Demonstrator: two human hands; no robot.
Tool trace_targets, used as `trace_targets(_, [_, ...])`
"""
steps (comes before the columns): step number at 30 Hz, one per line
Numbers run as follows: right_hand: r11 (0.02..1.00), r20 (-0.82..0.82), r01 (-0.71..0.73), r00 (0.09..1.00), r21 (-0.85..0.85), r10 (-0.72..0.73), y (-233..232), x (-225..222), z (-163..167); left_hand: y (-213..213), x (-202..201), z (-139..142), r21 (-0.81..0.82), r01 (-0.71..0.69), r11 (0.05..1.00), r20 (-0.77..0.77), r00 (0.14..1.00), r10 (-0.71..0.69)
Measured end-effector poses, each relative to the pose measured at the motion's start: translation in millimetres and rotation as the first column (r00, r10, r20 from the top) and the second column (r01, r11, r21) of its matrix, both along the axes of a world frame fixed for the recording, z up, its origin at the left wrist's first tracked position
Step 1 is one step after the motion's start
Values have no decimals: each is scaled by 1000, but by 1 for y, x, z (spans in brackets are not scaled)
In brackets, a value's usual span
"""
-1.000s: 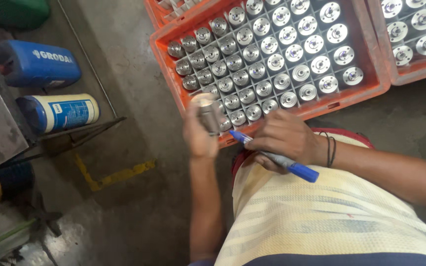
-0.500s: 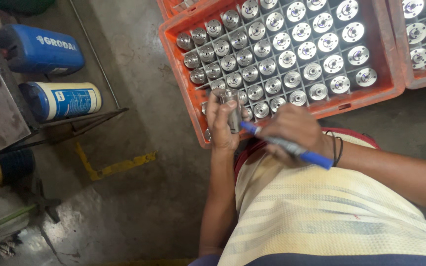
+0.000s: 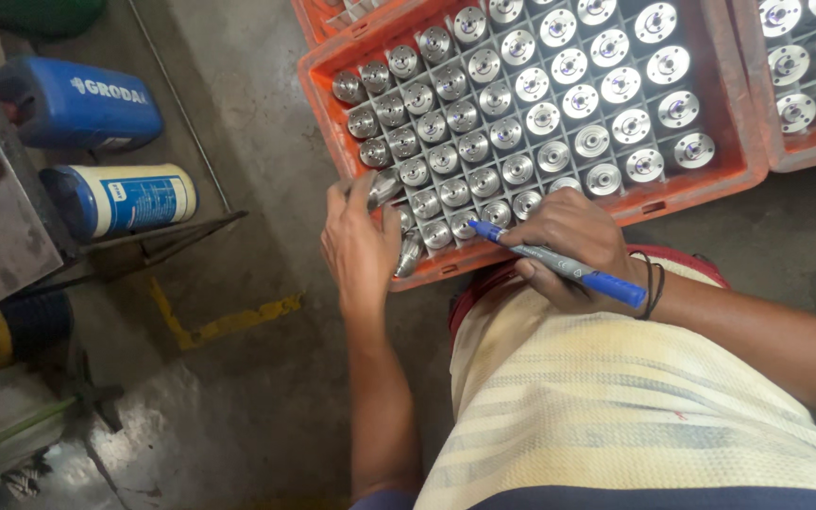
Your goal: The person picks up small cylindrical metal parts from an orange crate, marks each with a blue marker, and places them back into the crate. The person briefly moves a crate to the floor and returns it to the table before continuing the marking process.
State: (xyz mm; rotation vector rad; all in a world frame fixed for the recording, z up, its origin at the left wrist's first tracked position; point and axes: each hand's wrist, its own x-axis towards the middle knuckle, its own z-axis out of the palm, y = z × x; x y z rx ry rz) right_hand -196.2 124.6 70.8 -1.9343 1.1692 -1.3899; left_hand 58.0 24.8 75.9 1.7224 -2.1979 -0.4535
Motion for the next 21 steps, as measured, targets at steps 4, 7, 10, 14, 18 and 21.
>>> trace_targets(4, [999,9,21,1000,32,-21,0,0,0,-2,0,1,221,-134,966,-65,986,151])
trace_targets(7, [999,9,22,1000,32,-22,0,-1,0,-4,-3,2,254,-312,916,111,950,293])
trace_targets(10, [999,8,17,1000,38,-17,1,-1,0,-3,-3,6,-48,-114,992,46,992,116])
trace_targets(14, [998,-5,31,1000,53,-31,2,-3,0,-2,5,14,230,254,939,42,962,-270])
trace_targets(18, [999,-6,30,1000,46,-30,2,-6,0,-7,20,20,570,298,766,124,890,-438])
trace_targets(21, [998,-4,45,999,39,-45,3,-7,-1,-15,25,15,618,328,714,41,894,-446])
